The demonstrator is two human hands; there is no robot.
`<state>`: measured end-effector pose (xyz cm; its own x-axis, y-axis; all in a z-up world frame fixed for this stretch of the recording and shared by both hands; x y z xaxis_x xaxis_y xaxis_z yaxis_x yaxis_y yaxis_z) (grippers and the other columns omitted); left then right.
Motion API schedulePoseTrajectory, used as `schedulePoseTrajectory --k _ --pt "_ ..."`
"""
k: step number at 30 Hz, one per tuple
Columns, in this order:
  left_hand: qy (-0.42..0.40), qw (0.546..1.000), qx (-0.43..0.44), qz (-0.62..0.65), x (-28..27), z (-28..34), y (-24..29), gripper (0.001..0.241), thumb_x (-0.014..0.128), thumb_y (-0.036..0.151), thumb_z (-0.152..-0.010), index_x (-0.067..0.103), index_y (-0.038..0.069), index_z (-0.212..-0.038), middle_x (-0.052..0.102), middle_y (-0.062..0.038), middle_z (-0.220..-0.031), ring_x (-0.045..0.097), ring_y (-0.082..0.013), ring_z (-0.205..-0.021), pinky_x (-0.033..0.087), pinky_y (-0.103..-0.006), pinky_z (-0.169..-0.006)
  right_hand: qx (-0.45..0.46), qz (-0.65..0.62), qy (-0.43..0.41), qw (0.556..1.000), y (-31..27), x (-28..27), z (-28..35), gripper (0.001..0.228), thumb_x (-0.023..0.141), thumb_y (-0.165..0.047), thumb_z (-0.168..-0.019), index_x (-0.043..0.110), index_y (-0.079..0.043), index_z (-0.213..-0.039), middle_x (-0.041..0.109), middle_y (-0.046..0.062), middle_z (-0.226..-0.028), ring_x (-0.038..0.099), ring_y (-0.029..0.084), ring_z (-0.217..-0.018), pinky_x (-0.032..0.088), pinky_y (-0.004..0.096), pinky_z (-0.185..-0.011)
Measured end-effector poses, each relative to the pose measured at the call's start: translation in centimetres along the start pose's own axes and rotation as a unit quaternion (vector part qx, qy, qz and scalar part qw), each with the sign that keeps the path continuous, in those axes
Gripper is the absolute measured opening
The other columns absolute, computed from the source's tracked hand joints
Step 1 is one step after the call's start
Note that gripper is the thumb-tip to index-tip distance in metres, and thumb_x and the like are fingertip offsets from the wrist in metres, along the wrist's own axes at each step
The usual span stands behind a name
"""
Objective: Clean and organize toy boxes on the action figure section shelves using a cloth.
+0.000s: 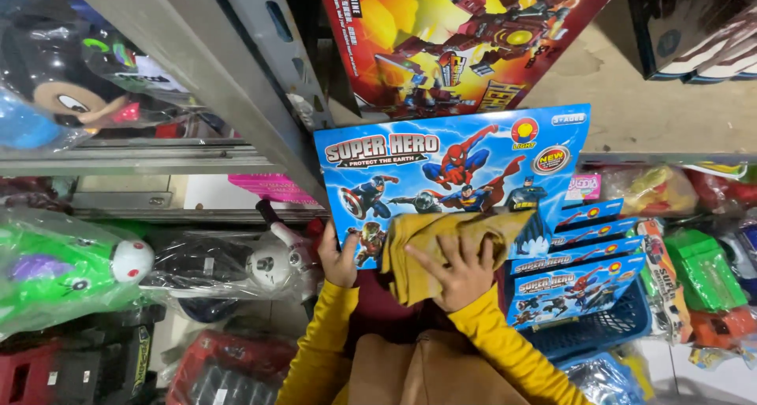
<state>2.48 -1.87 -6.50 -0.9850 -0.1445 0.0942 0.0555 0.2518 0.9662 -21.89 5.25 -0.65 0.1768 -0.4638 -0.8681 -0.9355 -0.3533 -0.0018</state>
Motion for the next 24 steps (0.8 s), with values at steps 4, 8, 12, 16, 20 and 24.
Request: schedulePoseTrajectory --k 4,8,12,16,20,24 --pt "-0.012 0.999 0.027 0.043 -0.2 -0.2 0.9 0.047 0.061 0.013 -0.102 0.053 -0.007 -0.143 0.066 -0.006 -0.124 0.059 -0.0134 -0.109 0.047 -0.0275 -0.099 0.160 0.014 0.104 0.982 5.2 -2.6 -1.7 0.067 0.055 -0.048 -0.081 0.058 -0.036 -0.147 0.035 0.023 -0.161 0.019 0.050 -0.151 0.003 0.070 -0.117" --pt "0.004 0.996 0.033 0.080 -0.6 0.1 0.3 0.045 0.061 0.016 -0.104 0.055 -0.007 -0.143 0.067 -0.007 -0.124 0.059 -0.0136 -0.109 0.047 -0.0283 -0.100 0.325 -0.361 0.241 0.840 12.0 -1.6 4.0 0.060 0.060 -0.016 -0.098 0.048 -0.015 -0.156 0.036 0.020 -0.163 0.033 0.038 -0.152 0.025 0.049 -0.126" --pt "-0.011 0.991 0.030 0.130 -0.5 -0.2 0.2 0.047 0.060 0.016 -0.105 0.051 -0.007 -0.144 0.063 -0.008 -0.132 0.058 -0.0152 -0.117 0.044 -0.0297 -0.105 0.498 -0.578 0.215 0.609 20.6 5.0 17.9 0.057 0.066 -0.009 -0.104 0.048 0.004 -0.157 0.051 0.013 -0.157 0.048 0.026 -0.141 0.034 0.043 -0.124" --pt "-0.057 0.997 0.003 0.043 1.0 -0.4 2.1 0.049 0.053 0.019 -0.109 0.047 -0.006 -0.150 0.061 -0.011 -0.139 0.057 -0.0171 -0.122 0.044 -0.0321 -0.108 0.325 -0.575 0.202 0.723 15.7 -5.4 11.4 0.085 0.071 -0.002 -0.087 0.033 -0.003 -0.162 0.041 0.008 -0.163 0.040 0.023 -0.151 0.026 0.040 -0.128" --pt "-0.118 0.985 0.091 -0.084 3.4 -0.8 8.7 0.067 0.053 0.030 -0.110 0.027 -0.004 -0.161 0.043 -0.020 -0.157 0.048 -0.0318 -0.141 0.038 -0.0389 -0.118 0.287 -0.559 0.252 0.736 14.3 -11.1 8.3 0.088 0.071 0.004 -0.083 0.035 -0.003 -0.163 0.041 0.008 -0.165 0.038 0.023 -0.154 0.024 0.040 -0.135" --pt "-0.124 0.884 0.357 -0.276 4.9 -0.4 12.4 0.087 0.069 0.051 -0.098 0.026 0.008 -0.161 0.021 -0.033 -0.160 0.028 -0.0501 -0.147 0.030 -0.0544 -0.120 0.327 -0.541 0.309 0.710 17.6 -9.4 14.7 0.076 0.068 0.006 -0.089 0.040 0.001 -0.159 0.044 0.009 -0.163 0.042 0.023 -0.150 0.027 0.037 -0.133"
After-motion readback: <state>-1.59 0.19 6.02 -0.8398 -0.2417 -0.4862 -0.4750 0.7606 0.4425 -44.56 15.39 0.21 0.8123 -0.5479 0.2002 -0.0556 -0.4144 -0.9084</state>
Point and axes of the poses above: each hand's wrist, its own z-axis away from the middle knuckle, its own x-axis out of the palm, y = z × x, the point moved 2 cm from there along -z, towards the middle knuckle
